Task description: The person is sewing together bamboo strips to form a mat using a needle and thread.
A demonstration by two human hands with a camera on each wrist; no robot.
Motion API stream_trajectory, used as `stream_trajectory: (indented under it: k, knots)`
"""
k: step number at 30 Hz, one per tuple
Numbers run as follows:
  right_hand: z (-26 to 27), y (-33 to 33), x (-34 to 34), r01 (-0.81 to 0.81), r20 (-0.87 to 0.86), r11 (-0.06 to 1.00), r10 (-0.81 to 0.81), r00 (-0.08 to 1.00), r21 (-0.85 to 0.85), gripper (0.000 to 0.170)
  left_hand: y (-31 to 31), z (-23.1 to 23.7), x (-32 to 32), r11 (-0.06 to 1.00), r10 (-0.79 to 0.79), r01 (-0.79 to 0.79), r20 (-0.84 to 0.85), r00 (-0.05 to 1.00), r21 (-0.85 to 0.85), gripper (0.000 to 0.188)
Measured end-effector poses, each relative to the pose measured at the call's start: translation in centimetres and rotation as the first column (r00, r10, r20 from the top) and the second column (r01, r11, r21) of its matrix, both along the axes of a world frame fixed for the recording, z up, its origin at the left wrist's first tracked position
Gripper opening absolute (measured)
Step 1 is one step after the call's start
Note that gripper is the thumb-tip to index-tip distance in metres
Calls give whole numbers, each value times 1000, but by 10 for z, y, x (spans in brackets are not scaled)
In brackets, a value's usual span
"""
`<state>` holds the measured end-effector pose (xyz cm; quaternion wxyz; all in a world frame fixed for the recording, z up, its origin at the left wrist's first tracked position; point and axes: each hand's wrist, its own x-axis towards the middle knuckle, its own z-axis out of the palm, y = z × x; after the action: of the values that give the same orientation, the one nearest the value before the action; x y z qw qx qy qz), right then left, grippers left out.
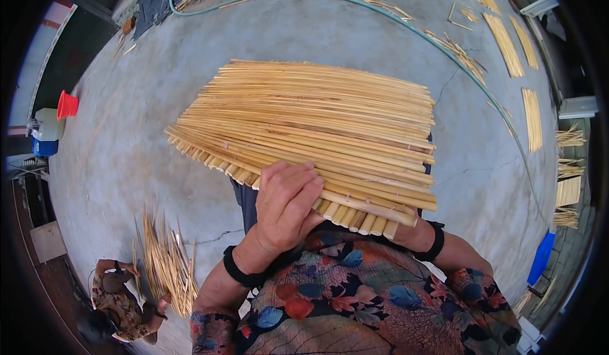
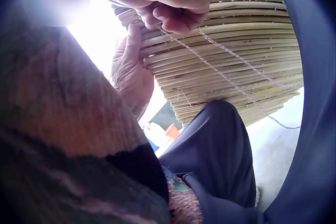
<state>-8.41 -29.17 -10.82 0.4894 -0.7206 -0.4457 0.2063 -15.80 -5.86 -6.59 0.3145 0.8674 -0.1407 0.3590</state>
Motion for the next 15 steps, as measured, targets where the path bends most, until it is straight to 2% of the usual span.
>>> stream_trajectory:
  k: [8,15]
  knots:
    - [-1,-4,-6,-19,100,1000,19,995,-4,35,4,-1,-2,1000,-14,14,8,1000,13,40]
    - [-2,-7,-5,-15,121,1000,14,993,5,35,2,-6,-6,1000,1,-1,0,1000,13,40]
